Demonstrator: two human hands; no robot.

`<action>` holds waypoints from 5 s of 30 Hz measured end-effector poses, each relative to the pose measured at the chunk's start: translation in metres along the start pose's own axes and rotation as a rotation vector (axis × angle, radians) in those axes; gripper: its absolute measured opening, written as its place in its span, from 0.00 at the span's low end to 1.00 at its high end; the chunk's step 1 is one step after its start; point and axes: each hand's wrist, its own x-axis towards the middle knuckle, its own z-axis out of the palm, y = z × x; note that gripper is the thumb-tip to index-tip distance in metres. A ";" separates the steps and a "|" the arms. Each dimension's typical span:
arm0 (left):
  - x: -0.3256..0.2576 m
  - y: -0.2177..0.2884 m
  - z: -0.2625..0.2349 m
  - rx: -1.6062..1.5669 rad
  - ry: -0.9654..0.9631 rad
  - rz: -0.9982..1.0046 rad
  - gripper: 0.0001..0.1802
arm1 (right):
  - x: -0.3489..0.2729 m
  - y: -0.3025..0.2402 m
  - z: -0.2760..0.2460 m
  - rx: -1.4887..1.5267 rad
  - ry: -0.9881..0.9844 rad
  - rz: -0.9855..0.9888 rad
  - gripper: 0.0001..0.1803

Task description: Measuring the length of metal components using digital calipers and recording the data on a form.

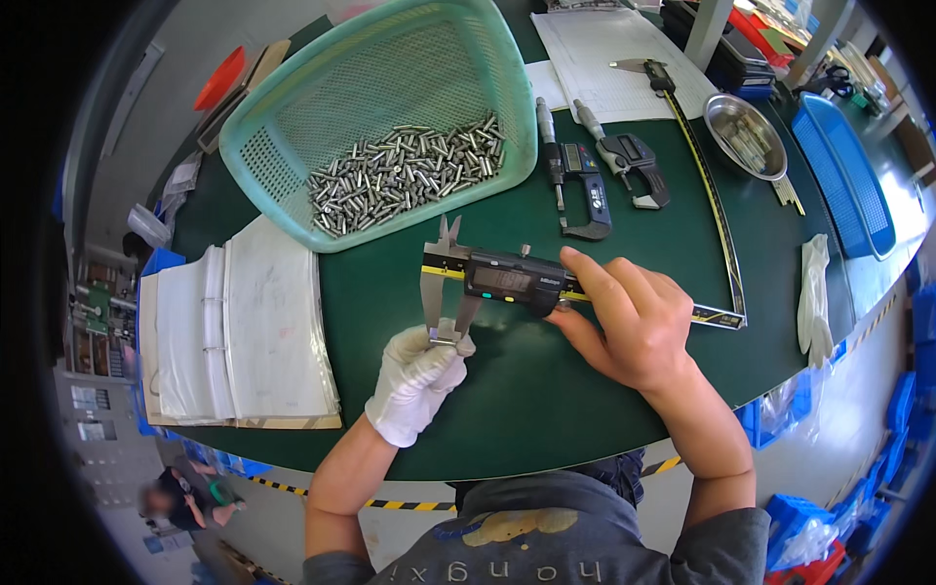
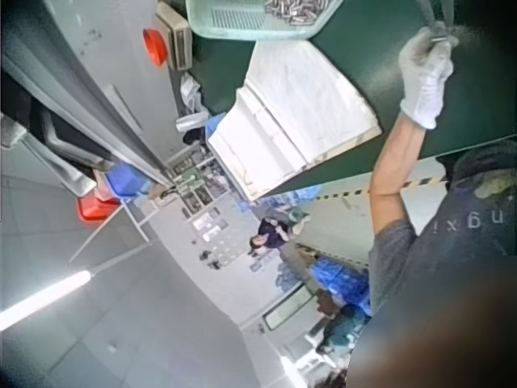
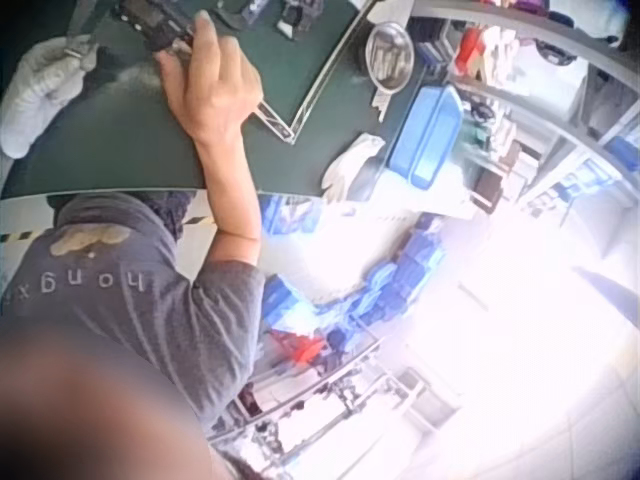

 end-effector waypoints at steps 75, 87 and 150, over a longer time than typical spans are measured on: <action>-0.001 -0.002 -0.002 0.114 0.147 0.182 0.06 | 0.002 -0.002 0.000 0.024 -0.116 0.031 0.22; 0.000 -0.004 -0.001 0.101 0.128 0.174 0.06 | 0.002 -0.002 -0.001 0.015 -0.117 0.044 0.23; 0.011 0.005 -0.012 -0.356 -0.195 -0.153 0.22 | -0.002 0.001 0.001 0.071 -0.148 0.080 0.21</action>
